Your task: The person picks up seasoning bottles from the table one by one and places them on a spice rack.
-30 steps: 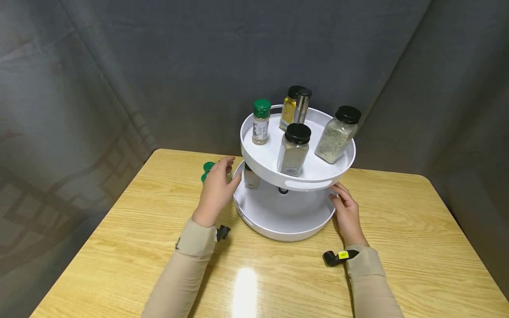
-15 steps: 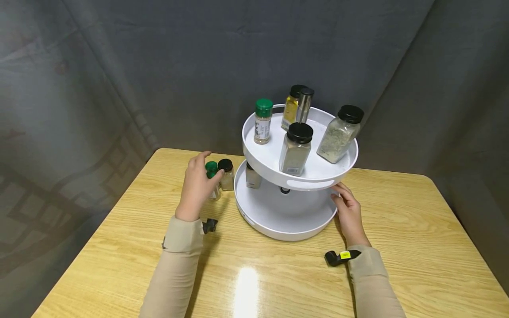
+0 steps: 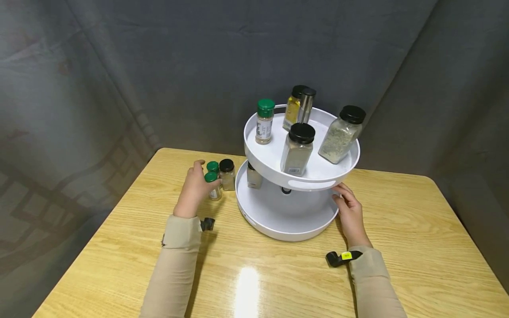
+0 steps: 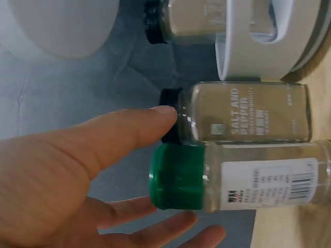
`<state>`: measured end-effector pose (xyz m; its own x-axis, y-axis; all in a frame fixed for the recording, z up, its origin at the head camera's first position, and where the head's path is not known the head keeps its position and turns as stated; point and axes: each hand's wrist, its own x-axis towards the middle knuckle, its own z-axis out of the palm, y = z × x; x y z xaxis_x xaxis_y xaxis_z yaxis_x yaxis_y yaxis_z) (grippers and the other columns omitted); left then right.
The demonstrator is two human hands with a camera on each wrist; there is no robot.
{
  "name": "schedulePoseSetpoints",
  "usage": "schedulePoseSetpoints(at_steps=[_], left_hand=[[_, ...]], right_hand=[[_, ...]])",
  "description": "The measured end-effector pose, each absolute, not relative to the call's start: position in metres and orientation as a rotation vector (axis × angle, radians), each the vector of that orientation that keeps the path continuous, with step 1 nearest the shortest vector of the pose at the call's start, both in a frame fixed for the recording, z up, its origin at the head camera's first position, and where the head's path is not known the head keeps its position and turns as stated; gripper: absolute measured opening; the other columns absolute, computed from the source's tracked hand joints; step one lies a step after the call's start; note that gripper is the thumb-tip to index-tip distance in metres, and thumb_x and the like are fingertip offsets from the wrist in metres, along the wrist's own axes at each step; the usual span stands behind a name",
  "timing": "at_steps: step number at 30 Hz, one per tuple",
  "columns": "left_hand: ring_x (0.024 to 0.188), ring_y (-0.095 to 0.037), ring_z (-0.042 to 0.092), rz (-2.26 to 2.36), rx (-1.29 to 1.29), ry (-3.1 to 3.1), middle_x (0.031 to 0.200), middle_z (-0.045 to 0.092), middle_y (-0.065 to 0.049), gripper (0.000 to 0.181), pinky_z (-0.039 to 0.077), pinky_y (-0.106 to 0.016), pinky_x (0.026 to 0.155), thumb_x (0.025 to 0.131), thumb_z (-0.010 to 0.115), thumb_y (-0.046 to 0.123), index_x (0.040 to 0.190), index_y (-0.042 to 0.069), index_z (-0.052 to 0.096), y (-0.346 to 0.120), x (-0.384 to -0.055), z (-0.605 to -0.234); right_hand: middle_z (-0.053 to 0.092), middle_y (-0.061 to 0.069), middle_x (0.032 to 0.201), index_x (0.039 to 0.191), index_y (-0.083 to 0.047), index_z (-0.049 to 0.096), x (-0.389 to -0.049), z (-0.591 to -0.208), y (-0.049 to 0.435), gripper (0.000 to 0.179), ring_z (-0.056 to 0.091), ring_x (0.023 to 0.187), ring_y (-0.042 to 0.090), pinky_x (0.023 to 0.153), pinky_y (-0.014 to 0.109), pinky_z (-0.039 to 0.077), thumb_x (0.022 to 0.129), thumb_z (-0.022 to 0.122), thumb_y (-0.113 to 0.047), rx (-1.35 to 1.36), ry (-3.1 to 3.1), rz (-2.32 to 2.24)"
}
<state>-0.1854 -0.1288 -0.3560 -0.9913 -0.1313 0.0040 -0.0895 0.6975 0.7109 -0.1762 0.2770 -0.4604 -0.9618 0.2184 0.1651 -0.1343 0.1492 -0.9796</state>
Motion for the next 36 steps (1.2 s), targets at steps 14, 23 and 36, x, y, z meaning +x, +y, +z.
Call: schedulePoseSetpoints(at_steps=[14, 23, 36], left_hand=[[0.123, -0.048, 0.054, -1.215, 0.239, -2.937, 0.131, 0.053, -0.037, 0.06, 0.045, -0.056, 0.105, 0.093, 0.073, 0.018, 0.132, -0.013, 0.04, -0.132, -0.191, -0.369], [0.122, -0.047, 0.056, -1.209, 0.228, -2.951, 0.13, 0.055, -0.036, 0.054, 0.046, -0.056, 0.104, 0.094, 0.072, 0.017, 0.129, -0.013, 0.044, -0.134, -0.191, -0.374], [0.123, -0.047, 0.055, -1.251, 0.206, -2.938, 0.133, 0.055, -0.034, 0.055, 0.046, -0.057, 0.104, 0.092, 0.073, 0.014, 0.133, -0.011, 0.045, -0.135, -0.192, -0.373]], right_hand=[[0.048, -0.004, 0.151, 0.128, 0.0, 0.065, -0.176, -0.46, 0.277, 0.029, 0.033, 0.146, 0.012, 0.119, 0.027, 0.028, 0.104, 0.051, -0.006, -0.099, -2.157, 1.891], [0.048, -0.004, 0.151, 0.127, -0.001, 0.066, -0.177, -0.459, 0.276, 0.028, 0.033, 0.146, 0.012, 0.116, 0.022, 0.03, 0.104, 0.051, -0.006, -0.088, -2.155, 1.895], [0.051, -0.006, 0.146, 0.125, 0.0, 0.066, -0.177, -0.46, 0.275, 0.027, 0.035, 0.145, 0.013, 0.117, 0.023, 0.031, 0.102, 0.052, -0.003, -0.09, -2.118, 1.926]])
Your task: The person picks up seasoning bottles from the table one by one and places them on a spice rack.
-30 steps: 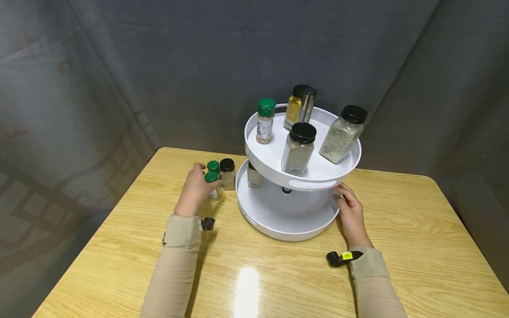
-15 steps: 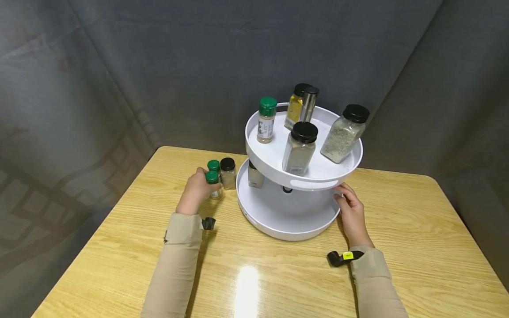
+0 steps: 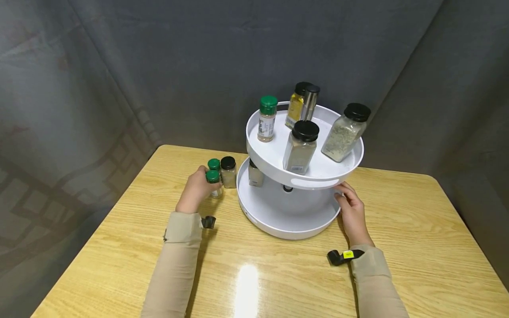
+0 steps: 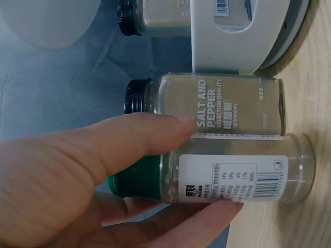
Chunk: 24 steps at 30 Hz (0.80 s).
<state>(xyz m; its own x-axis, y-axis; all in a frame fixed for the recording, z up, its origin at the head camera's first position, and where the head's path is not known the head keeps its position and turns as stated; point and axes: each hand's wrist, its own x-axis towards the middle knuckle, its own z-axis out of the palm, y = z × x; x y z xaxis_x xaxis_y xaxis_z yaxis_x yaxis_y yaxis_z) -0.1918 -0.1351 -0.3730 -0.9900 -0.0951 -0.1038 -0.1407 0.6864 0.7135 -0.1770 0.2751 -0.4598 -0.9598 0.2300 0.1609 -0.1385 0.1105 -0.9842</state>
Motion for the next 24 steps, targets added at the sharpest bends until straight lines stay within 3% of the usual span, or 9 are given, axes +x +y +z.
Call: schedulePoseSetpoints(at_steps=[6, 15, 24], left_hand=[[0.122, -0.047, 0.056, 1.194, -0.173, 2.841, 0.132, 0.056, -0.034, 0.054, 0.047, -0.057, 0.103, 0.091, 0.073, 0.012, 0.132, -0.011, 0.046, -0.135, -0.192, -0.372], [0.119, -0.046, 0.058, 1.181, -0.138, 2.879, 0.13, 0.058, -0.034, 0.055, 0.05, -0.055, 0.1, 0.09, 0.074, 0.013, 0.131, -0.011, 0.046, -0.135, -0.187, -0.362], [0.11, -0.043, 0.063, 1.21, -0.038, 2.949, 0.127, 0.059, -0.033, 0.057, 0.055, -0.05, 0.092, 0.09, 0.073, 0.011, 0.136, -0.011, 0.046, -0.131, -0.176, -0.343]], right_hand=[[0.051, -0.006, 0.145, 0.125, 0.005, 0.063, -0.178, -0.46, 0.275, 0.027, 0.035, 0.145, 0.012, 0.115, 0.02, 0.031, 0.102, 0.052, -0.001, -0.082, -2.096, 1.941], [0.05, -0.006, 0.149, 0.125, -0.003, 0.067, -0.177, -0.46, 0.275, 0.027, 0.034, 0.146, 0.013, 0.116, 0.022, 0.031, 0.103, 0.051, -0.004, -0.076, -2.127, 1.916], [0.049, -0.004, 0.149, 0.126, 0.003, 0.063, -0.177, -0.46, 0.275, 0.027, 0.033, 0.147, 0.013, 0.117, 0.022, 0.03, 0.103, 0.051, -0.002, -0.099, -2.115, 1.937]])
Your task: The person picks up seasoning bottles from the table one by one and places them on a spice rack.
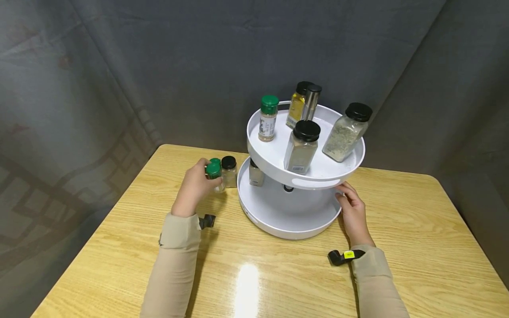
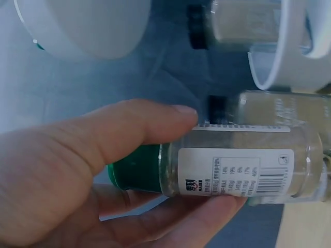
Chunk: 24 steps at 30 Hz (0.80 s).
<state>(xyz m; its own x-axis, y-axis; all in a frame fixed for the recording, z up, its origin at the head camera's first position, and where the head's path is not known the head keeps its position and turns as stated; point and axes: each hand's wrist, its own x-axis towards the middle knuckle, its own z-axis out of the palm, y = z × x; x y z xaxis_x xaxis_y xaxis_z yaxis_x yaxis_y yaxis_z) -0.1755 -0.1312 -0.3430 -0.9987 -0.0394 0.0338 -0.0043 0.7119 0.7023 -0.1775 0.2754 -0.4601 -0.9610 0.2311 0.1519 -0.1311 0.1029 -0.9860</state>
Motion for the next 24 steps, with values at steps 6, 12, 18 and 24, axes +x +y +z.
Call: schedulePoseSetpoints(at_steps=[6, 12, 18, 24], left_hand=[[0.105, -0.04, 0.066, -1.183, -0.033, -2.772, 0.12, 0.064, -0.027, 0.049, 0.057, -0.048, 0.087, 0.09, 0.074, 0.012, 0.13, -0.007, 0.052, -0.126, -0.167, -0.333], [0.102, -0.037, 0.068, -1.21, -0.086, -2.701, 0.114, 0.067, -0.023, 0.045, 0.058, -0.046, 0.086, 0.089, 0.079, 0.014, 0.124, -0.005, 0.057, -0.116, -0.164, -0.329], [0.094, -0.032, 0.067, -1.193, -0.137, -2.672, 0.106, 0.07, -0.021, 0.042, 0.057, -0.044, 0.082, 0.088, 0.08, 0.016, 0.12, -0.004, 0.06, -0.105, -0.164, -0.33], [0.093, -0.031, 0.068, -1.206, -0.191, -2.659, 0.104, 0.07, -0.019, 0.045, 0.059, -0.042, 0.081, 0.088, 0.081, 0.018, 0.121, -0.003, 0.06, -0.095, -0.165, -0.333]], right_hand=[[0.048, -0.003, 0.151, 0.126, 0.001, 0.065, -0.177, -0.459, 0.275, 0.027, 0.033, 0.147, 0.013, 0.117, 0.023, 0.03, 0.103, 0.051, -0.004, -0.101, -2.126, 1.929], [0.048, -0.003, 0.152, 0.127, -0.001, 0.066, -0.177, -0.459, 0.275, 0.028, 0.034, 0.146, 0.012, 0.114, 0.018, 0.032, 0.104, 0.051, -0.006, -0.088, -2.137, 1.907], [0.049, -0.004, 0.151, 0.126, -0.001, 0.066, -0.177, -0.459, 0.275, 0.027, 0.035, 0.146, 0.012, 0.112, 0.015, 0.033, 0.104, 0.051, -0.005, -0.09, -2.129, 1.902], [0.049, -0.005, 0.151, 0.127, -0.002, 0.066, -0.177, -0.459, 0.275, 0.028, 0.034, 0.146, 0.012, 0.113, 0.016, 0.032, 0.104, 0.052, -0.005, -0.093, -2.133, 1.906]])
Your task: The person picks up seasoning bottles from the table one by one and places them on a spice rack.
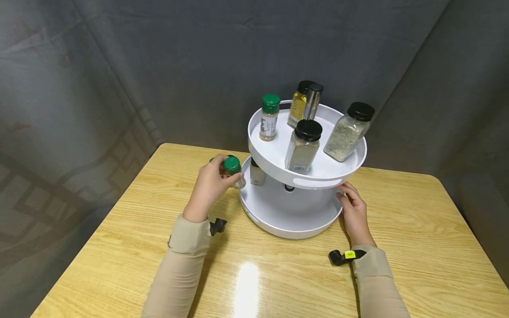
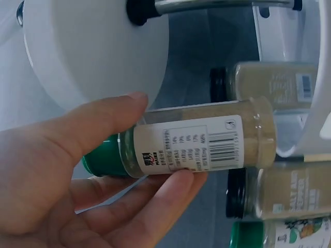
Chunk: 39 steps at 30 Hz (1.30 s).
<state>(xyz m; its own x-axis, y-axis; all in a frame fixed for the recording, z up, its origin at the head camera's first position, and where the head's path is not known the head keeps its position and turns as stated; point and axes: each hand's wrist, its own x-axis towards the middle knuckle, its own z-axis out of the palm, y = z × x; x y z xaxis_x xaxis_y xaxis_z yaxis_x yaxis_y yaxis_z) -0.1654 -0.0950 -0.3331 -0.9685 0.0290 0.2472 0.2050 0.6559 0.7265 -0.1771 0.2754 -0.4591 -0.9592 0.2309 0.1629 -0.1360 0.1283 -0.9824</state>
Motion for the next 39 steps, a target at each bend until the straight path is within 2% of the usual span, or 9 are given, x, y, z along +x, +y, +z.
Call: schedulePoseSetpoints(at_steps=[8, 27, 39], left_hand=[[0.092, -0.029, 0.07, -1.216, -0.246, -2.679, 0.104, 0.072, -0.018, 0.048, 0.059, -0.041, 0.081, 0.088, 0.082, 0.019, 0.123, -0.003, 0.059, -0.085, -0.167, -0.339], [0.094, -0.031, 0.07, -1.225, -0.34, -2.729, 0.102, 0.07, -0.019, 0.039, 0.06, -0.037, 0.079, 0.086, 0.082, 0.014, 0.113, -0.004, 0.061, -0.069, -0.172, -0.357], [0.1, -0.033, 0.07, -1.27, -0.395, -2.747, 0.111, 0.069, -0.021, 0.042, 0.06, -0.035, 0.083, 0.083, 0.084, 0.007, 0.116, -0.005, 0.062, -0.063, -0.174, -0.362]], right_hand=[[0.05, -0.005, 0.15, 0.125, -0.002, 0.067, -0.177, -0.461, 0.277, 0.027, 0.034, 0.146, 0.013, 0.115, 0.02, 0.031, 0.103, 0.052, -0.005, -0.073, -2.121, 1.911], [0.048, -0.005, 0.152, 0.127, -0.001, 0.066, -0.179, -0.462, 0.276, 0.028, 0.033, 0.147, 0.011, 0.115, 0.018, 0.03, 0.103, 0.051, -0.004, -0.118, -2.144, 1.926], [0.047, -0.004, 0.154, 0.129, -0.001, 0.065, -0.178, -0.461, 0.277, 0.029, 0.032, 0.147, 0.011, 0.12, 0.03, 0.027, 0.104, 0.051, -0.007, -0.103, -2.163, 1.904]])
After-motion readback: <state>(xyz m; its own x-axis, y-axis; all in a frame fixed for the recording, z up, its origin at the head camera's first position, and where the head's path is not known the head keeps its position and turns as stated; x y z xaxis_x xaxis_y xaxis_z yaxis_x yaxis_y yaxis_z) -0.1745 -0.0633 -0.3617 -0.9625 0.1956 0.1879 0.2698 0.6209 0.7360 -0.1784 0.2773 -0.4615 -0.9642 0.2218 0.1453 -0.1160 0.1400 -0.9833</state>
